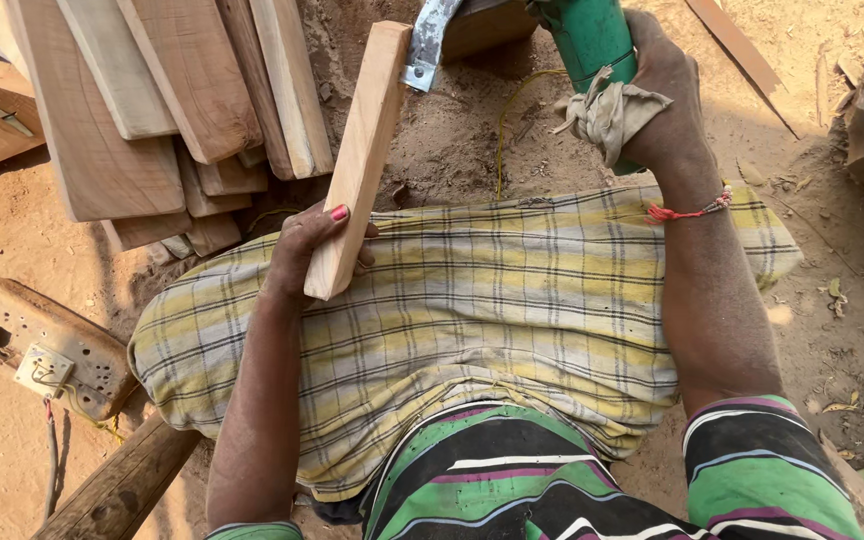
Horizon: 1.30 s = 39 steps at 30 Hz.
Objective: The person uses a handheld angle grinder to smooth the edges of small wooden planks. They hold each plank with one hand and guide the grinder along the edges, then set the finished pieces aside. The person repeats this process for several planks.
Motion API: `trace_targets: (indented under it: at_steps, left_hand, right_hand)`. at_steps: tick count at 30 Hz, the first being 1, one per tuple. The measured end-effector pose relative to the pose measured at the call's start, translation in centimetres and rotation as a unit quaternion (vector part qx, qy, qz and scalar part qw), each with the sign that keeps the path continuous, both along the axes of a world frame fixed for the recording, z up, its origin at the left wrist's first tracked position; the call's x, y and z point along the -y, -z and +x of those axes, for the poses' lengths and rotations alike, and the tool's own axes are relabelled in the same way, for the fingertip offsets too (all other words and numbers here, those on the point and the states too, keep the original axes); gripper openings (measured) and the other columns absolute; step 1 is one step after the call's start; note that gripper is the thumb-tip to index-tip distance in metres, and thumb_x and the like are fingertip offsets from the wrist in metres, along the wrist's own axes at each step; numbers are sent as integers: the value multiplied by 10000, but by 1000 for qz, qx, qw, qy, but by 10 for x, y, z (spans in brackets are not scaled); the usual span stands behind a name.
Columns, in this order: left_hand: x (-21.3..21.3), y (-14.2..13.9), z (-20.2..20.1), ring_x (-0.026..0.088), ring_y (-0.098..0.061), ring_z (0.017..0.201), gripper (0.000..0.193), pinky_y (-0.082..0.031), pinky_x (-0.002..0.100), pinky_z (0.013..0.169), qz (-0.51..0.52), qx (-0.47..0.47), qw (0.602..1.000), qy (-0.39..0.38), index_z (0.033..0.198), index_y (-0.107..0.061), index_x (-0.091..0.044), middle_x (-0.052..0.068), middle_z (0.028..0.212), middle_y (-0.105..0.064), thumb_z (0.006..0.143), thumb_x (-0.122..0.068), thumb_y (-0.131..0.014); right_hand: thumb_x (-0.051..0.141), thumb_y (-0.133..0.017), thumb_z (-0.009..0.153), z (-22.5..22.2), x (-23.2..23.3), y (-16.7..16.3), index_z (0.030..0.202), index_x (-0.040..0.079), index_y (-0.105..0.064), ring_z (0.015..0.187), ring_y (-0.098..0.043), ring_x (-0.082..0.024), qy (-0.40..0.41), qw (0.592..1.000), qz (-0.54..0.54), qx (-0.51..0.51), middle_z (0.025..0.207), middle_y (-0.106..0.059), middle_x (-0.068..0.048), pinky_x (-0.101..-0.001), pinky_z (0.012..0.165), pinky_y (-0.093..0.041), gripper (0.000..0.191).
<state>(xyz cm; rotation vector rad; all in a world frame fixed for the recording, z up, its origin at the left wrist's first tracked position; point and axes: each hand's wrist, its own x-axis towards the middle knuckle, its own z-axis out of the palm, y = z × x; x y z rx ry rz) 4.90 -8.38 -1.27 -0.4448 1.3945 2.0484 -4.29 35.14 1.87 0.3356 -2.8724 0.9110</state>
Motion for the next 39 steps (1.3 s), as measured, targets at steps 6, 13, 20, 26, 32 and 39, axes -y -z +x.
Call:
trace_targets:
  at_steps: [6, 13, 20, 26, 32, 39]
  left_hand:
    - [-3, 10, -19, 211, -736, 652, 558, -623, 305, 516, -45, 15, 999, 9, 1221, -660, 52, 159, 912, -734, 911, -411, -695]
    - [-10, 10, -30, 220, -757, 623, 540, -614, 306, 460, -66, 13, 998, 11, 1185, -666, 46, 167, 864, -736, 903, -415, -687]
    - [-11, 8, -35, 238, -739, 567, 549, -603, 327, 409, -60, 9, 998, -1, 1160, -643, 76, 204, 804, -722, 889, -398, -700]
    - [-7, -2, -38, 234, -731, 547, 576, -606, 332, 399, -49, 38, 998, 1, 1191, -611, 87, 201, 779, -725, 905, -408, -681]
    - [-7, -4, -39, 244, -731, 551, 583, -605, 344, 396, -39, 36, 999, -2, 1213, -591, 93, 210, 791, -719, 902, -391, -683]
    - [-4, -1, -41, 254, -716, 525, 634, -606, 362, 386, -30, 41, 999, 9, 1229, -581, 117, 249, 777, -712, 896, -412, -685]
  right_hand:
    - [182, -899, 840, -10, 42, -34, 1558, 140, -491, 947, -743, -369, 31, 989, 106, 101, 1081, -737, -239, -479, 793, -631, 827]
    - [155, -809, 925, -14, 67, -53, 1579, 217, -466, 833, -757, -376, 51, 975, 179, 125, 933, -739, -237, -494, 739, -624, 741]
    - [108, -785, 924, -5, 67, -43, 1543, 162, -470, 803, -760, -366, 13, 981, 153, 122, 919, -738, -240, -486, 733, -631, 697]
    - [141, -757, 940, -13, 74, -45, 1588, 166, -400, 806, -757, -362, 75, 970, 164, 161, 936, -720, -259, -457, 711, -657, 740]
    - [126, -748, 950, -3, 70, -46, 1534, 154, -441, 816, -755, -359, 9, 978, 166, 126, 915, -742, -233, -472, 776, -632, 660]
    - [114, -725, 942, -3, 72, -46, 1527, 152, -435, 777, -755, -347, 25, 981, 142, 131, 897, -731, -217, -467, 750, -638, 654]
